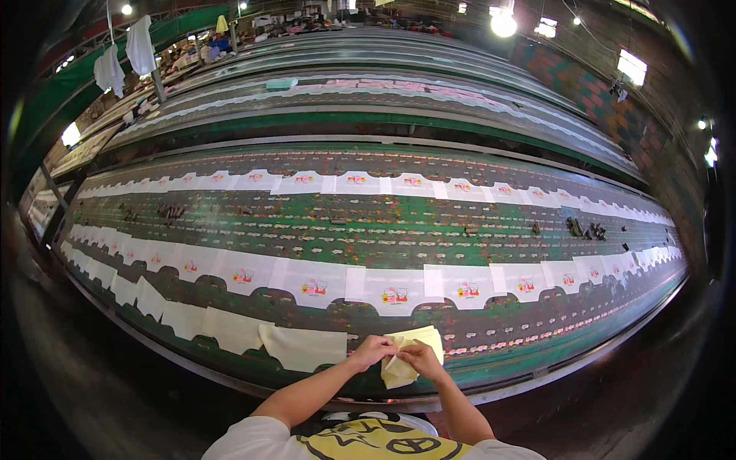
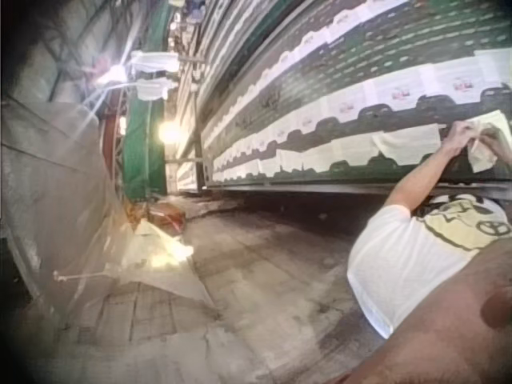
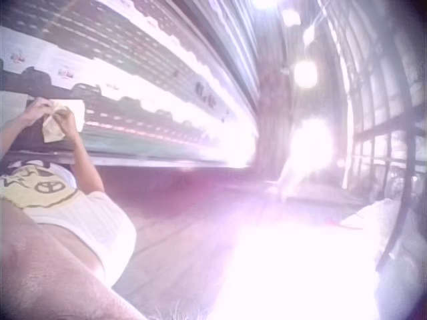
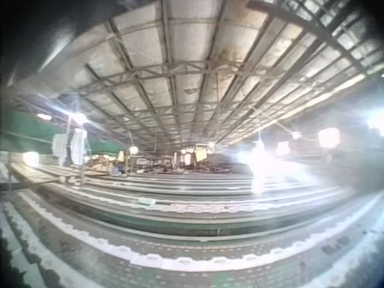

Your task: The person repeatedly folds thin yellow sheets on a long green workbench. The person picks up a sheet, folds it in half, and places it on a growing stack to the left. The process is repeated continuously along the bench.

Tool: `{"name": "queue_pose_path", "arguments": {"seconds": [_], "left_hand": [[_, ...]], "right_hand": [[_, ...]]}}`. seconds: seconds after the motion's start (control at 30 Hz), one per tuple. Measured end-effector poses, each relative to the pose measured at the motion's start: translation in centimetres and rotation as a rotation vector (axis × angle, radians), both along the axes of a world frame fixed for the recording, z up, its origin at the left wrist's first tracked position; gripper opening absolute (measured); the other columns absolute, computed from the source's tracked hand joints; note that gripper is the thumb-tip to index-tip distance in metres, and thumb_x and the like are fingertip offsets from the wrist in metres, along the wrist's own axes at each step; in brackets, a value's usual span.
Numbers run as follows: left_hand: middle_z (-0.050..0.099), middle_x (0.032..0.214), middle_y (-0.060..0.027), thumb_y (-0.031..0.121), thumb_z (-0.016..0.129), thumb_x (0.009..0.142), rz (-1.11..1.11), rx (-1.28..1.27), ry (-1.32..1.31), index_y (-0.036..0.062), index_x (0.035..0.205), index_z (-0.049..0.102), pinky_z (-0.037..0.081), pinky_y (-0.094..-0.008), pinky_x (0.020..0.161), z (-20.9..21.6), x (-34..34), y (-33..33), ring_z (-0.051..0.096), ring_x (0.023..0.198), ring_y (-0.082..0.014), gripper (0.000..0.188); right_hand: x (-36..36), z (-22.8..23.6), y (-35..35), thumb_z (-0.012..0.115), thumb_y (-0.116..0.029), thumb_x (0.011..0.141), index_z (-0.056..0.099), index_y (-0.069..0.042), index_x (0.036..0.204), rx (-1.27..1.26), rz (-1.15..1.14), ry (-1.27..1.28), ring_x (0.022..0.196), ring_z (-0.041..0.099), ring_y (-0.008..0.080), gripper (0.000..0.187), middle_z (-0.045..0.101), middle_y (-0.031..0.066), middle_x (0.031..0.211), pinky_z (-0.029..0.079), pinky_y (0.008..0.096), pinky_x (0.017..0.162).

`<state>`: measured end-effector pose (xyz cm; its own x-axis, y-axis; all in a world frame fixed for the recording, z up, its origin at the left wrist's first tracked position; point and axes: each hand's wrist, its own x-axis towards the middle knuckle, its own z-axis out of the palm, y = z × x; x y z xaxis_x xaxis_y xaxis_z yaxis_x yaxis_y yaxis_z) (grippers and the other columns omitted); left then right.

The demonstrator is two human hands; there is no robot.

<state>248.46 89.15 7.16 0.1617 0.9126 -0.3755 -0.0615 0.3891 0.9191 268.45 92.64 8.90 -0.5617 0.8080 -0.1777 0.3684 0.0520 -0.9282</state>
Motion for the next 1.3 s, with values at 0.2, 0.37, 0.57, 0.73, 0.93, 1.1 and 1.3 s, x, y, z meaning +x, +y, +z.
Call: {"name": "queue_pose_path", "arguments": {"seconds": [0.2,0.37,0.57,0.73,0.93,1.1,1.3], "left_hand": [[0.066,0.076,-0.0031,0.010,0.069,0.082,0.079,0.028,0.025,-0.0016,0.086,0.072,0.048,-0.0263,0.066,0.4,2.6,1.2,0.059,0.071,-0.0095,0.012],[0.068,0.081,-0.0051,0.009,0.067,0.084,0.231,-0.083,-0.119,-0.0020,0.088,0.071,0.050,-0.0251,0.070,-0.4,4.5,-0.2,0.063,0.073,-0.0108,0.013],[0.067,0.084,-0.0059,0.008,0.066,0.085,0.292,-0.140,-0.320,-0.0004,0.090,0.067,0.051,-0.0257,0.076,-0.1,4.2,-0.7,0.064,0.077,-0.0133,0.010],[0.068,0.091,-0.0065,0.008,0.063,0.086,0.313,-0.153,-0.442,0.0019,0.092,0.065,0.053,-0.0301,0.080,0.7,2.2,-0.6,0.066,0.086,-0.0159,0.008],[0.069,0.108,-0.0116,0.015,0.056,0.085,0.248,-0.036,-0.781,0.0011,0.112,0.064,0.052,-0.0434,0.089,2.5,-3.3,-0.3,0.066,0.099,-0.0256,0.031],[0.067,0.111,-0.0134,0.017,0.058,0.082,0.317,0.171,-0.766,-0.0029,0.116,0.061,0.051,-0.0421,0.094,6.4,-9.4,-2.4,0.066,0.102,-0.0266,0.040],[0.069,0.105,-0.0151,0.014,0.056,0.079,0.350,0.357,-0.658,-0.0044,0.109,0.064,0.053,-0.0410,0.089,11.8,-14.0,-3.5,0.067,0.096,-0.0271,0.036]], "right_hand": [[1.8,-2.2,2.8,0.067,-0.013,0.084,0.072,0.000,0.089,-0.064,0.040,0.102,0.080,0.065,0.0183,0.015,0.068,0.0098,0.086,0.050,0.0295,0.081],[2.8,-2.2,3.3,0.064,-0.014,0.082,0.072,0.001,0.086,-0.003,0.087,0.167,0.082,0.063,0.0200,0.018,0.067,0.0097,0.084,0.049,0.0315,0.084],[3.3,-2.7,4.0,0.065,-0.010,0.080,0.069,0.004,0.082,-0.193,0.054,0.279,0.082,0.058,0.0159,0.015,0.060,0.0060,0.087,0.046,0.0297,0.076],[3.2,-1.7,4.0,0.065,-0.011,0.082,0.068,0.002,0.081,-0.370,-0.133,0.372,0.075,0.057,0.0110,0.014,0.062,0.0025,0.084,0.045,0.0260,0.069],[5.3,2.3,6.6,0.048,-0.019,0.078,0.068,0.000,0.092,-0.723,-0.407,0.901,0.079,0.067,0.0247,0.030,0.069,0.0108,0.086,0.056,0.0381,0.075],[13.3,5.2,9.7,0.047,-0.030,0.069,0.069,0.001,0.096,-0.604,-0.625,1.218,0.082,0.069,0.0325,0.046,0.070,0.0167,0.093,0.058,0.0443,0.077],[22.5,11.0,10.1,0.051,-0.029,0.070,0.066,0.003,0.100,-0.408,-0.520,1.230,0.078,0.070,0.0301,0.047,0.070,0.0170,0.090,0.059,0.0403,0.073]]}}
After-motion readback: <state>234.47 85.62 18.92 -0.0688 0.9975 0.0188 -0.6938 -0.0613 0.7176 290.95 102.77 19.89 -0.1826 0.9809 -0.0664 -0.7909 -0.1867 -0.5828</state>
